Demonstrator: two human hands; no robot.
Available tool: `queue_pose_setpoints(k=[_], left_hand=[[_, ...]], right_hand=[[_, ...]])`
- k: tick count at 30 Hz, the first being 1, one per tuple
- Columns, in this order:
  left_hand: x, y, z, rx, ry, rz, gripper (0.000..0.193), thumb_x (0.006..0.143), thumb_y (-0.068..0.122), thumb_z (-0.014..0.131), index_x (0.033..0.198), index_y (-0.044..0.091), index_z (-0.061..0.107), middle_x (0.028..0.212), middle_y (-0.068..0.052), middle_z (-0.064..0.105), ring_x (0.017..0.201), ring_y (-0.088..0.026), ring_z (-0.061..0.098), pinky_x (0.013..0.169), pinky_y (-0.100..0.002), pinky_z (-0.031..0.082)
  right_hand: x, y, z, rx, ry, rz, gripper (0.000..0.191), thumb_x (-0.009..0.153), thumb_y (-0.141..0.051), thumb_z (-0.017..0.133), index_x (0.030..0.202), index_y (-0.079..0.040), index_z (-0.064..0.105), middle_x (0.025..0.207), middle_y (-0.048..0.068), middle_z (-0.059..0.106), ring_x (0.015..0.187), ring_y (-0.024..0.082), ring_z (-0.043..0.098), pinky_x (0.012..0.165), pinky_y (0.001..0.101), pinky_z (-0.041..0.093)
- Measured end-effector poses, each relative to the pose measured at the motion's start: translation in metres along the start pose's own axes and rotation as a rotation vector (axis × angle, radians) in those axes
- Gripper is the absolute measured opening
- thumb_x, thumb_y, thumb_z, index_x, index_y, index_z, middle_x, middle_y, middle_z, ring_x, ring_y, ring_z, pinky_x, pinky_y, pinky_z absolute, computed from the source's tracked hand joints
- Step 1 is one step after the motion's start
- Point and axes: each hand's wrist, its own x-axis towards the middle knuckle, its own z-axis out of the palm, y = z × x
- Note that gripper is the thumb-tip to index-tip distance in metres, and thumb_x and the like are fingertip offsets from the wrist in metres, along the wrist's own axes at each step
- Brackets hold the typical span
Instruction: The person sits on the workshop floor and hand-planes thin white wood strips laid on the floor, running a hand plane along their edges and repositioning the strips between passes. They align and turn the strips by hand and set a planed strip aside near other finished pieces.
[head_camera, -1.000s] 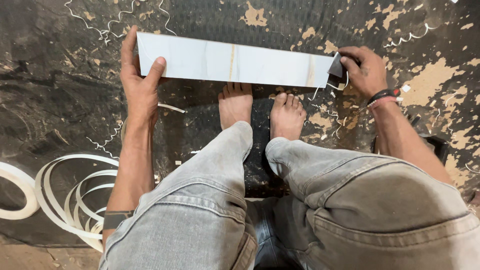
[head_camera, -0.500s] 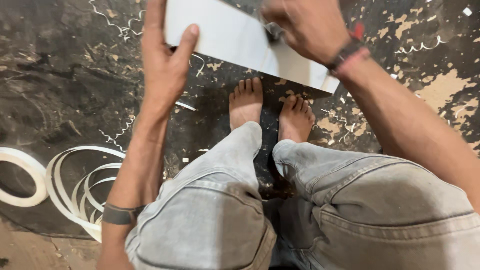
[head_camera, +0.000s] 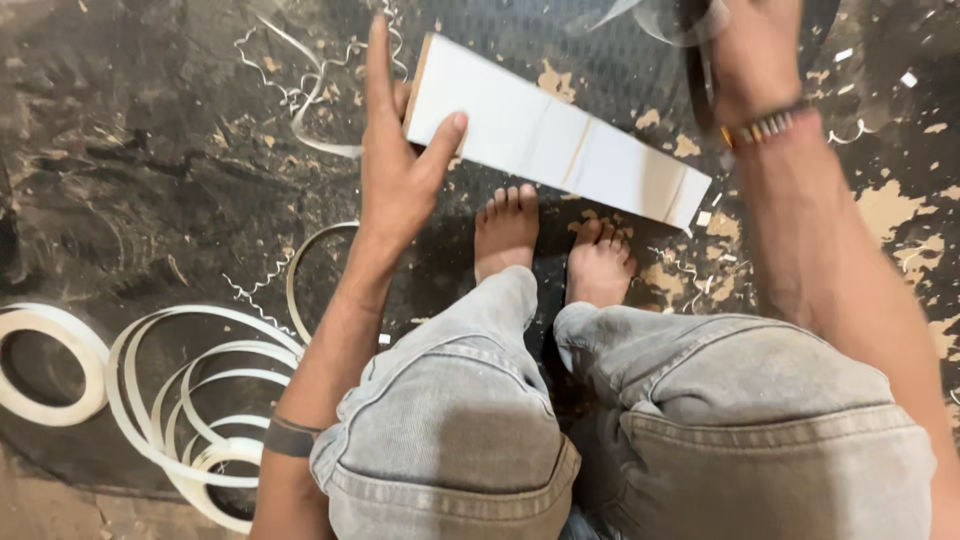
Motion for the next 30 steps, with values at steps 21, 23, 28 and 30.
queue_pose_setpoints(k=[21, 23, 28, 30], left_hand=[[-0.023, 0.115, 0.046, -0.341, -0.415, -0.112, 0.074, 0.101, 0.016, 0.065, 0.162, 0.013, 0.023, 0.138, -0.013, 0.064, 0.117, -0.021, 0.069, 0.102, -0.034, 0.056], [-0.028, 0.119, 0.05, -0.182, -0.454, -0.146, 0.069, 0.101, 0.011, 0.061, 0.162, 0.01, 0.029, 0.134, -0.014, 0.065, 0.117, -0.022, 0.068, 0.103, -0.035, 0.055], [-0.045, 0.106, 0.052, 0.052, -0.577, -0.278, 0.054, 0.098, 0.005, 0.061, 0.15, 0.008, 0.048, 0.118, -0.014, 0.072, 0.111, -0.021, 0.069, 0.097, -0.035, 0.055], [-0.047, 0.098, 0.046, 0.077, -0.581, -0.271, 0.052, 0.099, 0.006, 0.062, 0.15, 0.008, 0.051, 0.118, -0.014, 0.074, 0.112, -0.022, 0.07, 0.099, -0.035, 0.055]], right_hand=[[-0.232, -0.047, -0.028, -0.498, 0.286, 0.039, 0.091, 0.071, -0.036, 0.091, 0.142, 0.001, 0.046, 0.134, 0.019, 0.06, 0.118, 0.032, 0.062, 0.096, 0.0409, 0.051], [-0.236, -0.044, -0.042, -0.322, 0.464, 0.116, 0.084, 0.075, -0.036, 0.089, 0.138, 0.001, 0.048, 0.126, 0.018, 0.063, 0.109, 0.027, 0.065, 0.089, 0.0368, 0.055], [-0.237, -0.014, -0.122, 0.078, 0.833, 0.448, 0.05, 0.093, -0.035, 0.078, 0.126, -0.001, 0.063, 0.111, 0.01, 0.07, 0.097, 0.017, 0.066, 0.086, 0.036, 0.057], [-0.23, -0.008, -0.166, 0.214, 0.842, 0.62, 0.051, 0.095, -0.042, 0.068, 0.125, -0.002, 0.062, 0.106, 0.011, 0.07, 0.094, 0.023, 0.07, 0.081, 0.0404, 0.059]])
